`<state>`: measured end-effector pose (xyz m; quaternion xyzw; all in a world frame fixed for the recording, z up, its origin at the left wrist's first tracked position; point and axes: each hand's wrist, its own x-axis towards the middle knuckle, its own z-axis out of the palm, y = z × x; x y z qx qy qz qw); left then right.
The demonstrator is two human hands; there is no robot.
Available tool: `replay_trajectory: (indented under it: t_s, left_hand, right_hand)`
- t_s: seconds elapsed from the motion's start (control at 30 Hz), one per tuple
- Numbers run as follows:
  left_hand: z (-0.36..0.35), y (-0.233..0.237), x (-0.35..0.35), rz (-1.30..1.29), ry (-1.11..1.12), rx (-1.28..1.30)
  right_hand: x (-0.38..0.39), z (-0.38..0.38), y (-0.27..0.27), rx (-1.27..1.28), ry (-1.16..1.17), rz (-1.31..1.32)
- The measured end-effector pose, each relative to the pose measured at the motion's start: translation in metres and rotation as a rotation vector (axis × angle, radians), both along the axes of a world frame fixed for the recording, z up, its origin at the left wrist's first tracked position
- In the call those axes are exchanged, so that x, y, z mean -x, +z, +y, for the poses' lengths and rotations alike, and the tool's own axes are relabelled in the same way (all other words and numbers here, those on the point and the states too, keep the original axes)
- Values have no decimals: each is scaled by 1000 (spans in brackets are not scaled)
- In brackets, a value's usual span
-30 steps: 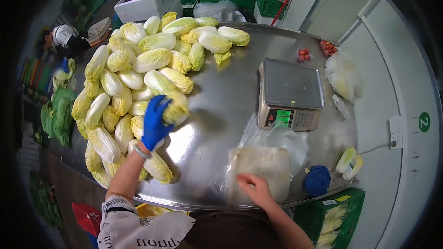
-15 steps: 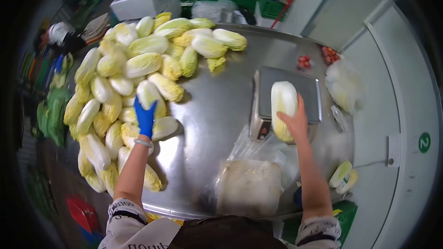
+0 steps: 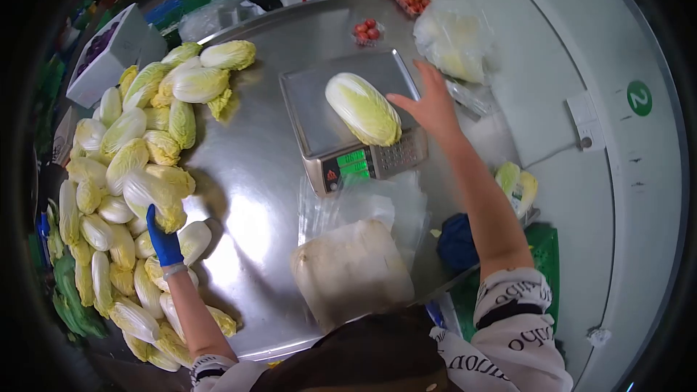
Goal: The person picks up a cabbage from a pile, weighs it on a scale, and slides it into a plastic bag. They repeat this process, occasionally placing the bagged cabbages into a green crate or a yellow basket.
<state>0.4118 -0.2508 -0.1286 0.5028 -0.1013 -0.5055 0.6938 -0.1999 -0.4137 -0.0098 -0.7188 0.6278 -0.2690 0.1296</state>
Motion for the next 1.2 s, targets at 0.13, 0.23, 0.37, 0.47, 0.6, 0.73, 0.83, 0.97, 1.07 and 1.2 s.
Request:
replay_trajectory:
  t_s: [0.13, 0.23, 0.37, 0.47, 0.6, 0.73, 0.83, 0.97, 1.07, 1.2]
  left_hand:
    - [-37, 63, 111, -128, -221, 64]
    - [-90, 89, 194, -215, -450, 99]
    - [-146, 82, 272, -230, -667, 50]
    - [-174, 32, 312, -520, -627, 73]
    - [-149, 27, 332, -709, -644, 101]
    - [-75, 29, 302, -727, -499, 173]
    - [24, 17, 254, -593, -460, 3]
    - [182, -53, 230, -535, -512, -282]
    - [233, -43, 263, -134, -609, -470]
    - [245, -37, 281, -495, -566, -375]
  right_hand:
    - [-40, 2, -24, -157, 98, 108]
    - [-53, -7, -45, -341, 84, 59]
    - [-30, -1, -47, -592, 26, -505]
    - [-9, 57, -47, -709, -42, -951]
    - [-14, 178, -34, -772, -144, -1091]
    - [-40, 287, -61, -629, -8, -965]
    - [-72, 339, -70, -434, -67, -538]
    - [-108, 378, -106, -430, -128, 15]
    - [-104, 385, -108, -418, -26, 122]
    - [-53, 374, -107, -188, -59, -99]
